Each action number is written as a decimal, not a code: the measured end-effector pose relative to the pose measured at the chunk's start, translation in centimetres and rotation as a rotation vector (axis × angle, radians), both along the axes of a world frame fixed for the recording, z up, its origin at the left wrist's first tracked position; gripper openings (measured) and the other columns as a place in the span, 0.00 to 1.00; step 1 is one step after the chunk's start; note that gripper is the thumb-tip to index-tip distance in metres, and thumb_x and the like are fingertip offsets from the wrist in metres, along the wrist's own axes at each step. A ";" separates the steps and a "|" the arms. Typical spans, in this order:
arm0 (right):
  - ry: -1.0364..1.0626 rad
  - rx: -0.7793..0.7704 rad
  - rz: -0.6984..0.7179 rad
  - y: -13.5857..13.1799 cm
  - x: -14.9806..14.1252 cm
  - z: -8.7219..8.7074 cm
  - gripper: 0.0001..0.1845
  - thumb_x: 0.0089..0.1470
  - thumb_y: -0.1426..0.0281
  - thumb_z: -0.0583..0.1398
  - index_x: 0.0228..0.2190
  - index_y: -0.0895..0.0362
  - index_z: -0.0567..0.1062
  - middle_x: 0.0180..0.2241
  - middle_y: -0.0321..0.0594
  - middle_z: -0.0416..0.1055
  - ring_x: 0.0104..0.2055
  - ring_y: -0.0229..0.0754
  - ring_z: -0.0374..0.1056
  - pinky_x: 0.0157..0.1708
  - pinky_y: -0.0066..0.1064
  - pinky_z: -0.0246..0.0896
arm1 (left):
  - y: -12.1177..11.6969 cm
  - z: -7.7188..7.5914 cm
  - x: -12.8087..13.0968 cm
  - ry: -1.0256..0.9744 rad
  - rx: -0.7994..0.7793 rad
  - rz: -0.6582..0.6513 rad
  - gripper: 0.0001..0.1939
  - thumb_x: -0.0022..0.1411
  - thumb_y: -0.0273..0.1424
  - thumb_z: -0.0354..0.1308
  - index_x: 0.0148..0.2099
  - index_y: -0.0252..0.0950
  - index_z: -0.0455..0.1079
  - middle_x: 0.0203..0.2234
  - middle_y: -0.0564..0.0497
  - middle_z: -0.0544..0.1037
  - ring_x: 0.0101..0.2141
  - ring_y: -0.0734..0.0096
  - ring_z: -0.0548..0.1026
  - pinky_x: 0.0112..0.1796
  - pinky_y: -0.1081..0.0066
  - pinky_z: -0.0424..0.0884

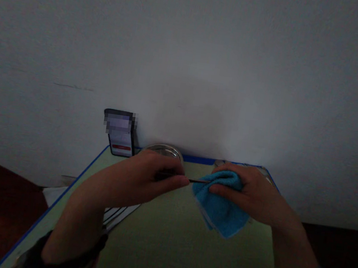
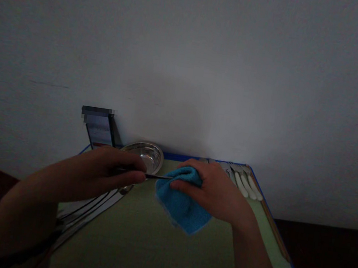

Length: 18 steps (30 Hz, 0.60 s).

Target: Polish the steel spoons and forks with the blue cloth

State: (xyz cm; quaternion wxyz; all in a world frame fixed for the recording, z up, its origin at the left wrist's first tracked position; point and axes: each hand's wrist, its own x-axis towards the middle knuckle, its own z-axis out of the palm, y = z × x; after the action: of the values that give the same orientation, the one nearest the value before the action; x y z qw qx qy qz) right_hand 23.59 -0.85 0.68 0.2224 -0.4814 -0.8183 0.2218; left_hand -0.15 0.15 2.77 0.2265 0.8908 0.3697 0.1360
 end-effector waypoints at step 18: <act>0.130 0.147 -0.059 -0.2 -0.7 0.0 0.10 0.52 0.63 0.57 0.36 0.52 0.71 0.29 0.33 0.72 0.28 0.36 0.67 0.28 0.26 0.60 | -0.1 0.1 1.4 0.030 0.137 0.081 0.18 0.62 0.41 0.46 0.27 0.34 0.65 0.16 0.58 0.63 0.18 0.80 0.60 0.21 0.77 0.52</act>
State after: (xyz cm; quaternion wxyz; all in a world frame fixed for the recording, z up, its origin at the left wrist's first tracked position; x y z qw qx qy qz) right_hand 22.87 -1.02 0.68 0.3162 -0.4723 -0.8016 0.1854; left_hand 1.26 0.03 2.87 0.1537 0.8906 0.3985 0.1564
